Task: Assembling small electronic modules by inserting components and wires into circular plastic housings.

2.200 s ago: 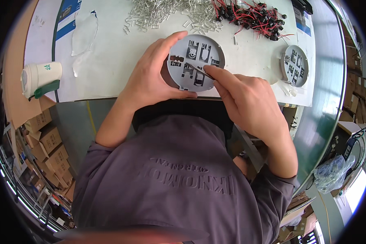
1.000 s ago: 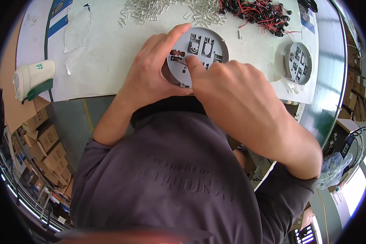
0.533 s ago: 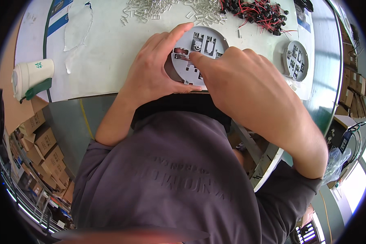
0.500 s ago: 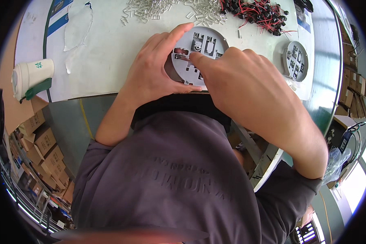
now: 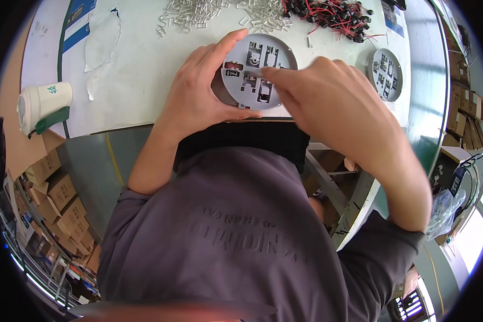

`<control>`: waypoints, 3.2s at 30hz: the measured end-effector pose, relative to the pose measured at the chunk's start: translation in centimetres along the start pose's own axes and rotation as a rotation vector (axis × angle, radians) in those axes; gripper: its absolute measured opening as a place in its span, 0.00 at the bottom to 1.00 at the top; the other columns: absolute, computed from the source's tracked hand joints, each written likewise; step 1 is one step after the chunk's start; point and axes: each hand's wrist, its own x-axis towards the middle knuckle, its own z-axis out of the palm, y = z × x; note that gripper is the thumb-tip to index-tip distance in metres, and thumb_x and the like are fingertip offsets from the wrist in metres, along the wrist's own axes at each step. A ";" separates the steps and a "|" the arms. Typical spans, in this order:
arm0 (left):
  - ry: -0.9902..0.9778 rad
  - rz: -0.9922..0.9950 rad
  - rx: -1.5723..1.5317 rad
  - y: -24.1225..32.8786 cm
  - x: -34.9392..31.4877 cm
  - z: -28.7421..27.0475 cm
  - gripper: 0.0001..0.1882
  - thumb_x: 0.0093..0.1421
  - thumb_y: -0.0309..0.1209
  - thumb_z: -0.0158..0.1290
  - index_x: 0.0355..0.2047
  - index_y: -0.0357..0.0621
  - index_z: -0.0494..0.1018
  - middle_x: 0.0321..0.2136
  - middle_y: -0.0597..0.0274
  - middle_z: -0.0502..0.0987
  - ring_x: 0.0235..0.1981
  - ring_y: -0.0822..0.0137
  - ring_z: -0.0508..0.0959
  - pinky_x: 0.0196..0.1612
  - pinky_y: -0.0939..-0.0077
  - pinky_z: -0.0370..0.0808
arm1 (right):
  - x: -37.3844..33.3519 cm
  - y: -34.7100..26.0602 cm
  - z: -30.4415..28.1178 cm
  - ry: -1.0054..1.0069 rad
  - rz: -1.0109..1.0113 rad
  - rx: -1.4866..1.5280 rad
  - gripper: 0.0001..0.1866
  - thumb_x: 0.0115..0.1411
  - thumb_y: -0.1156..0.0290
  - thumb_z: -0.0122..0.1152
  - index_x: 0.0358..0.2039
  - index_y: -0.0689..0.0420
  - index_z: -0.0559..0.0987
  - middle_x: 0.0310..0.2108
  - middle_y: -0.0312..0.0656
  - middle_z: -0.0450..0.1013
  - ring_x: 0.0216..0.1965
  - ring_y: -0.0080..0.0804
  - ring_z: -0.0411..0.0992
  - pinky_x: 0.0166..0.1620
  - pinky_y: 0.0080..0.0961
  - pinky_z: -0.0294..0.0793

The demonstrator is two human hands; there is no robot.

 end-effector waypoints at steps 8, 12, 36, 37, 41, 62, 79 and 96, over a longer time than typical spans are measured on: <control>-0.245 -0.169 -0.133 -0.1 0.5 -3.2 0.36 0.52 0.18 0.69 0.63 0.40 0.74 0.46 0.55 0.83 0.43 0.56 0.82 0.48 0.64 0.78 | -3.0 -4.1 9.7 0.467 0.177 0.171 0.18 0.54 0.69 0.82 0.43 0.56 0.83 0.57 0.43 0.78 0.28 0.34 0.77 0.33 0.32 0.79; 0.011 -0.101 -0.007 0.5 -0.6 -1.3 0.25 0.54 0.17 0.67 0.54 0.39 0.79 0.40 0.57 0.83 0.38 0.59 0.79 0.45 0.65 0.77 | -2.2 -4.3 12.2 0.773 0.168 0.287 0.16 0.57 0.72 0.80 0.42 0.56 0.82 0.60 0.45 0.80 0.28 0.30 0.75 0.33 0.30 0.78; 0.080 0.043 0.210 -0.4 -0.7 -1.0 0.10 0.64 0.26 0.66 0.46 0.44 0.84 0.44 0.63 0.77 0.41 0.61 0.75 0.46 0.68 0.75 | -10.4 14.4 1.9 0.249 0.604 -0.051 0.61 0.36 0.70 0.87 0.76 0.45 0.72 0.72 0.42 0.74 0.53 0.47 0.81 0.56 0.37 0.80; 0.088 0.046 0.225 -0.5 -0.8 -0.8 0.11 0.63 0.26 0.66 0.46 0.44 0.84 0.44 0.63 0.77 0.41 0.61 0.76 0.46 0.68 0.75 | -9.6 15.1 2.3 0.231 0.637 0.002 0.65 0.35 0.68 0.87 0.78 0.42 0.68 0.71 0.42 0.74 0.57 0.51 0.80 0.59 0.40 0.79; 0.150 0.110 0.420 -0.3 -1.3 -0.9 0.12 0.63 0.28 0.66 0.47 0.45 0.85 0.44 0.63 0.78 0.42 0.60 0.77 0.46 0.69 0.76 | -13.2 18.7 2.5 0.324 0.792 0.110 0.63 0.40 0.66 0.85 0.79 0.49 0.65 0.65 0.51 0.78 0.57 0.51 0.81 0.58 0.41 0.81; 0.125 -0.413 1.305 -21.0 29.6 -28.3 0.64 0.55 0.49 0.75 0.82 0.45 0.47 0.83 0.56 0.48 0.81 0.40 0.50 0.81 0.46 0.49 | 27.8 11.0 -10.2 0.249 0.212 0.723 0.22 0.68 0.70 0.57 0.60 0.60 0.82 0.32 0.38 0.77 0.21 0.24 0.68 0.25 0.23 0.69; -0.189 -0.420 0.866 -17.1 32.1 -30.2 0.58 0.39 0.55 0.80 0.67 0.40 0.71 0.63 0.49 0.77 0.70 0.50 0.70 0.80 0.48 0.52 | 41.5 7.1 -10.1 0.319 0.132 0.896 0.24 0.66 0.74 0.60 0.62 0.59 0.83 0.24 0.37 0.70 0.22 0.25 0.63 0.30 0.24 0.75; 0.477 -0.150 -0.173 -7.7 5.3 -18.2 0.59 0.29 0.39 0.87 0.64 0.38 0.75 0.52 0.50 0.86 0.50 0.51 0.86 0.59 0.63 0.79 | 23.2 -4.6 -17.9 0.248 -0.598 0.181 0.17 0.65 0.72 0.71 0.53 0.63 0.89 0.32 0.43 0.86 0.26 0.26 0.75 0.31 0.20 0.73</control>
